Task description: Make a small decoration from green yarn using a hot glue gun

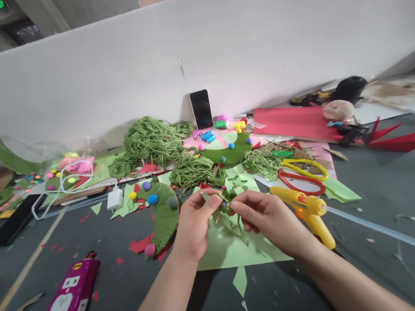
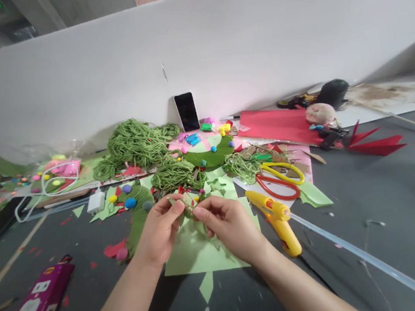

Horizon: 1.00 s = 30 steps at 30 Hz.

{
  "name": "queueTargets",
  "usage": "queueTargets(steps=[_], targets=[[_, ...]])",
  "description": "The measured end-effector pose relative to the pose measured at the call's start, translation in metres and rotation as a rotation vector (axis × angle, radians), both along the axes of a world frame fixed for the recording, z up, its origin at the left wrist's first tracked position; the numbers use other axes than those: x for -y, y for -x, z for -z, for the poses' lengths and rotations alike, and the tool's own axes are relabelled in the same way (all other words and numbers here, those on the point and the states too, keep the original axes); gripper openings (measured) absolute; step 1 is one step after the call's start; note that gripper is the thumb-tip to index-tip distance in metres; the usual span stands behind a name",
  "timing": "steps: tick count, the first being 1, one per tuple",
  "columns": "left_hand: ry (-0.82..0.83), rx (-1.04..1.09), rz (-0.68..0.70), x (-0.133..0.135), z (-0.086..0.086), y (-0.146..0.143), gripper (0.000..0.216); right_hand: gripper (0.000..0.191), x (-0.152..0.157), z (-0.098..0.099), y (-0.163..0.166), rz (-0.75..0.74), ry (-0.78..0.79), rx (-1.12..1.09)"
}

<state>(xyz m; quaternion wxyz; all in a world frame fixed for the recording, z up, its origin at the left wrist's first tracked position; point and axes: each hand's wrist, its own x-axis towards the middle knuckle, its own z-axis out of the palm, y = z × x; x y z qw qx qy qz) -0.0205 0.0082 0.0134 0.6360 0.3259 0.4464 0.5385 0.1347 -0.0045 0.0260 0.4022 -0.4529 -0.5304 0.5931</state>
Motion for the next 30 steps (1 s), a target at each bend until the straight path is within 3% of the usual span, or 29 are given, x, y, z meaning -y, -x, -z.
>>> queueTargets(steps=[4,10,17,30], targets=[[0.014,0.017,0.073,0.001,-0.003,0.001,0.024,0.029,-0.002,0.001,-0.004,-0.031,0.010,-0.007],[0.031,0.032,0.277,0.000,-0.004,0.009,0.025,0.022,-0.004,-0.003,-0.013,-0.077,-0.149,0.185],[0.037,-0.042,0.426,-0.001,-0.004,0.013,0.024,0.020,-0.004,-0.007,-0.018,-0.073,-0.194,0.327],[0.104,-0.113,0.512,-0.003,-0.003,0.010,0.025,0.008,-0.005,-0.007,-0.022,-0.039,-0.282,0.370]])
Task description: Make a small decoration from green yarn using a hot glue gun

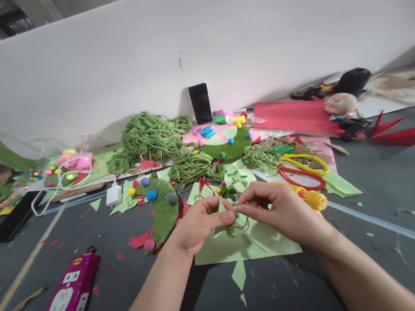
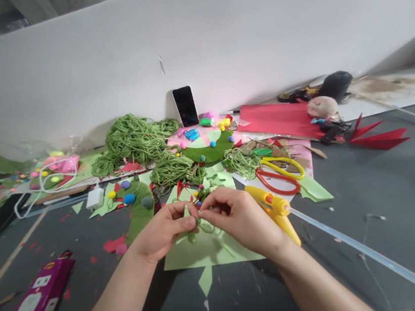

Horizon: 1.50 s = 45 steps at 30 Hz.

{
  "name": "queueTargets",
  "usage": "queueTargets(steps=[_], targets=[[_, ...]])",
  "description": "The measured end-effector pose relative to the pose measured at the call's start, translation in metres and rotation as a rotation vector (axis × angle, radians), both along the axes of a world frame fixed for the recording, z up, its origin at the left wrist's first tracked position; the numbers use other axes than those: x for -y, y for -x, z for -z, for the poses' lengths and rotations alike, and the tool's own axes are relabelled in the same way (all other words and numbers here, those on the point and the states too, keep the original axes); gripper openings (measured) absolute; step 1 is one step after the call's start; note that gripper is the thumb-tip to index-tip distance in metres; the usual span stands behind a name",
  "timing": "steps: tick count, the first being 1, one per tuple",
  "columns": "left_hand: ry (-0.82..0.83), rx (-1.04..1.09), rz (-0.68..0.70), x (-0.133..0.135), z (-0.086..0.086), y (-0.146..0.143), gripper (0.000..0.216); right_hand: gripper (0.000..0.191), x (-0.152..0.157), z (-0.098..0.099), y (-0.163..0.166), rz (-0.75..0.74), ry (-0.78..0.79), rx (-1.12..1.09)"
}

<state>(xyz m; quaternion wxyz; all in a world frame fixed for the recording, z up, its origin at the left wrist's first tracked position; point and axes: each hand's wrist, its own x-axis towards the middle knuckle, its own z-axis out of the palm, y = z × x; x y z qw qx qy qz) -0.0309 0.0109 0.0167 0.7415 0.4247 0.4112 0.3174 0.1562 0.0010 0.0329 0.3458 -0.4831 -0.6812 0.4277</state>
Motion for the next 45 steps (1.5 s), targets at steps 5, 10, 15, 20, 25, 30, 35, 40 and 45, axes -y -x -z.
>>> queueTargets(steps=[5,10,15,20,25,30,35,40,45], targets=[[0.023,-0.013,0.006,0.0003,0.0006,-0.0012,0.027,0.007,-0.0018,0.0010,-0.0020,-0.011,-0.023,0.000],[0.036,-0.010,0.050,0.0011,0.0023,-0.0007,0.026,0.007,-0.0023,-0.0004,-0.0038,-0.048,-0.028,0.002],[0.040,-0.027,0.071,0.0022,0.0039,-0.0024,0.027,0.010,-0.0009,-0.0036,-0.0041,-0.100,-0.004,0.031],[-0.008,-0.074,0.054,0.0038,0.0055,-0.0059,0.029,0.015,-0.0004,-0.0049,-0.0032,-0.135,0.035,0.061],[0.006,-0.062,0.031,0.0052,0.0069,-0.0081,0.032,0.017,-0.0008,-0.0041,-0.0025,-0.142,0.033,0.072],[0.000,-0.055,0.009,0.0053,0.0086,-0.0083,0.034,0.017,-0.0006,-0.0038,-0.0033,-0.145,0.026,0.071],[0.011,-0.040,0.030,0.0047,0.0088,-0.0088,0.036,0.016,-0.0009,-0.0049,-0.0028,-0.138,0.038,0.049],[0.035,-0.065,0.021,0.0043,0.0081,-0.0096,0.041,0.017,-0.0011,-0.0048,-0.0026,-0.136,0.034,0.028],[0.069,0.013,0.017,0.0051,0.0096,-0.0080,0.047,0.017,-0.0007,-0.0062,-0.0029,-0.121,0.034,0.029]])
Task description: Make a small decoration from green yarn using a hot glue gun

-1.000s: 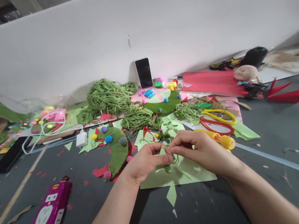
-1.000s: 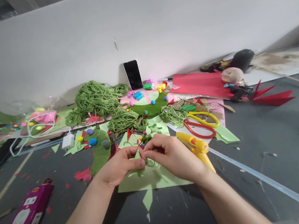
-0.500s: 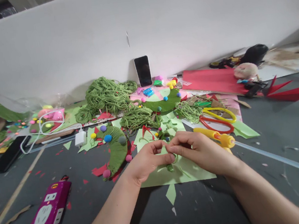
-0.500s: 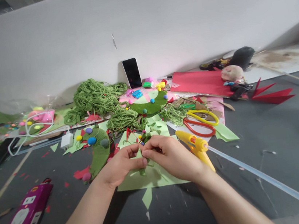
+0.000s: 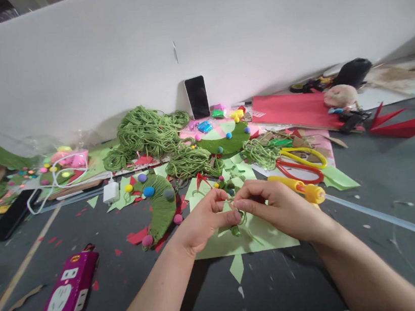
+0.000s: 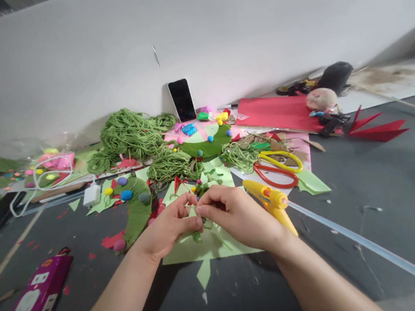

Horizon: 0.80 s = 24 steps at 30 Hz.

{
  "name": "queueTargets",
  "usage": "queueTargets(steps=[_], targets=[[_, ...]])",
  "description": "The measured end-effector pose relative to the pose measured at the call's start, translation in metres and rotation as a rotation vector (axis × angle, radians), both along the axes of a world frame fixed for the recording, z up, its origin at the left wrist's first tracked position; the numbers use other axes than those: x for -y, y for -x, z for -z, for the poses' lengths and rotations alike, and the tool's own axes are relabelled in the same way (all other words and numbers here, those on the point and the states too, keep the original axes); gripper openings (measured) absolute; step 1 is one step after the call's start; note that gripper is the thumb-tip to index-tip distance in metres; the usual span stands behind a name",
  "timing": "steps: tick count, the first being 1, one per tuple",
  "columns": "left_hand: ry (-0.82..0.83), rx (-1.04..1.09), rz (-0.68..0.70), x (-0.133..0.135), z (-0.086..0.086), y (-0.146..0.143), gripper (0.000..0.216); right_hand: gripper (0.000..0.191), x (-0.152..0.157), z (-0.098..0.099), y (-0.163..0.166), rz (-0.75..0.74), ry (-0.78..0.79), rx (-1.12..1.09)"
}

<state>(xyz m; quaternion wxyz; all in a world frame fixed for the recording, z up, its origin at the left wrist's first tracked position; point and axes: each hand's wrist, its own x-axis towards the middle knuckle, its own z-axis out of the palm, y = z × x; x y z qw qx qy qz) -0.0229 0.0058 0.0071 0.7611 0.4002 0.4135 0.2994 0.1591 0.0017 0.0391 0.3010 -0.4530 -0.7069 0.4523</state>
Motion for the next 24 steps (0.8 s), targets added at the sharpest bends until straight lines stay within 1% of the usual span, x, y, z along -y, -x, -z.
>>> queueTargets(steps=[5,9,12,17,20,24], targets=[[-0.013,0.002,-0.002,-0.0007,0.0009,0.0001,0.050,0.019,0.0003,-0.0007,-0.0003,0.012,-0.004,0.012],[-0.048,-0.024,0.010,-0.0011,0.0001,-0.0013,0.031,0.018,0.0002,-0.0008,-0.0008,0.028,0.004,-0.005],[-0.048,-0.041,0.003,-0.0002,-0.0001,-0.0016,0.026,0.017,-0.0002,-0.0008,-0.0007,0.029,0.009,-0.011],[-0.019,-0.045,0.004,-0.0001,0.0012,-0.0010,0.026,0.019,-0.0009,-0.0007,-0.0006,0.028,0.005,-0.012],[-0.040,-0.030,-0.006,-0.0019,0.0020,-0.0003,0.026,0.021,-0.0009,-0.0009,-0.0018,0.026,-0.007,-0.030],[-0.056,-0.001,-0.040,-0.0045,0.0029,0.0014,0.024,0.018,-0.0010,-0.0011,-0.0039,0.032,-0.027,-0.039]])
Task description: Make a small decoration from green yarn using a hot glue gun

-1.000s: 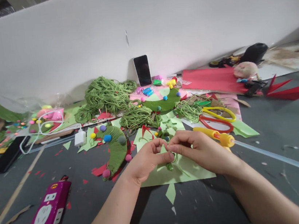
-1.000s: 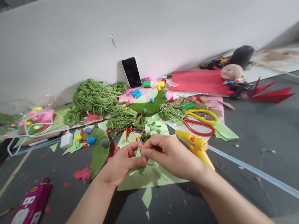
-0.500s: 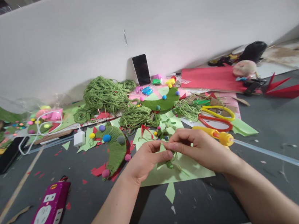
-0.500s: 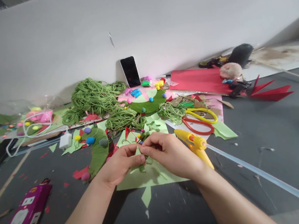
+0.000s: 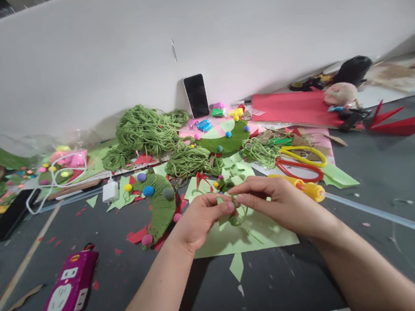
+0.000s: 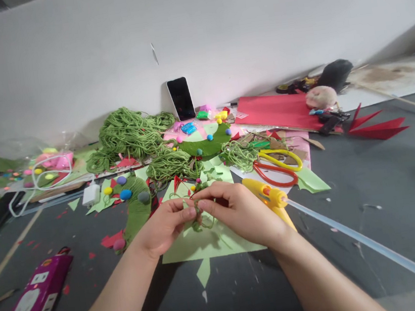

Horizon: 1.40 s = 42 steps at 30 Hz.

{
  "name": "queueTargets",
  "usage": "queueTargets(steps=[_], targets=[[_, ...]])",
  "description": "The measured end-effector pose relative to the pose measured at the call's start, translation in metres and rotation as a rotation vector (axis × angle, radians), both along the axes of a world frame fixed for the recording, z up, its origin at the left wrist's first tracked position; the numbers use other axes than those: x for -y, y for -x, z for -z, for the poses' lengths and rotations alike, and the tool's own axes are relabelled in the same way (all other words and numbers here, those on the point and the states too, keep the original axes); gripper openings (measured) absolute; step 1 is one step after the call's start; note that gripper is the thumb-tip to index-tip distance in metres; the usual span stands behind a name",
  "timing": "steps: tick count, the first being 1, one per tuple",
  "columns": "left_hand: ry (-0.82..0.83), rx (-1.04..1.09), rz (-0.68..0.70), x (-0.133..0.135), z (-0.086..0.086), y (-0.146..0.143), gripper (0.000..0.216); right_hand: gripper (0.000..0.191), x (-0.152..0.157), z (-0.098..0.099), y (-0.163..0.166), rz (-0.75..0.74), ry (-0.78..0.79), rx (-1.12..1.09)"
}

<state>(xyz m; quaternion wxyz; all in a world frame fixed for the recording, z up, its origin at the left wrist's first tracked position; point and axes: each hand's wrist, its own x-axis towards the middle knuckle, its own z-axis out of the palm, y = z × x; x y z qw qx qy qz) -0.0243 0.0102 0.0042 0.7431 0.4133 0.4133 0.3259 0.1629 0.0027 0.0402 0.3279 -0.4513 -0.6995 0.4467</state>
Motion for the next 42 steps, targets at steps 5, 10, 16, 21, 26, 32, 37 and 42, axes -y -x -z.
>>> queueTargets(steps=[5,10,16,21,26,32,37,42], targets=[[0.047,0.061,-0.062,-0.001,-0.002,-0.001,0.024,0.020,-0.001,0.004,0.000,-0.013,0.006,-0.022],[0.048,0.129,-0.171,0.000,-0.007,-0.004,0.023,0.019,0.000,0.009,0.004,0.059,-0.026,-0.061],[0.064,0.170,-0.307,0.002,-0.007,-0.009,0.020,0.015,0.004,0.010,0.012,0.243,-0.203,-0.085],[0.007,0.166,-0.386,0.004,-0.007,-0.012,0.020,0.009,0.009,0.012,0.018,0.360,-0.395,-0.016],[-0.014,0.173,-0.382,0.005,-0.005,-0.012,0.019,0.015,0.010,0.016,0.022,0.320,-0.491,-0.021],[0.003,0.205,-0.421,0.007,-0.005,-0.015,0.017,0.015,0.010,0.021,0.023,0.306,-0.534,-0.016],[0.017,0.240,-0.458,0.008,-0.005,-0.018,0.017,0.015,0.010,0.023,0.024,0.304,-0.554,-0.022],[0.004,0.265,-0.505,0.008,-0.004,-0.019,0.017,0.019,0.010,0.023,0.025,0.274,-0.574,-0.021]])
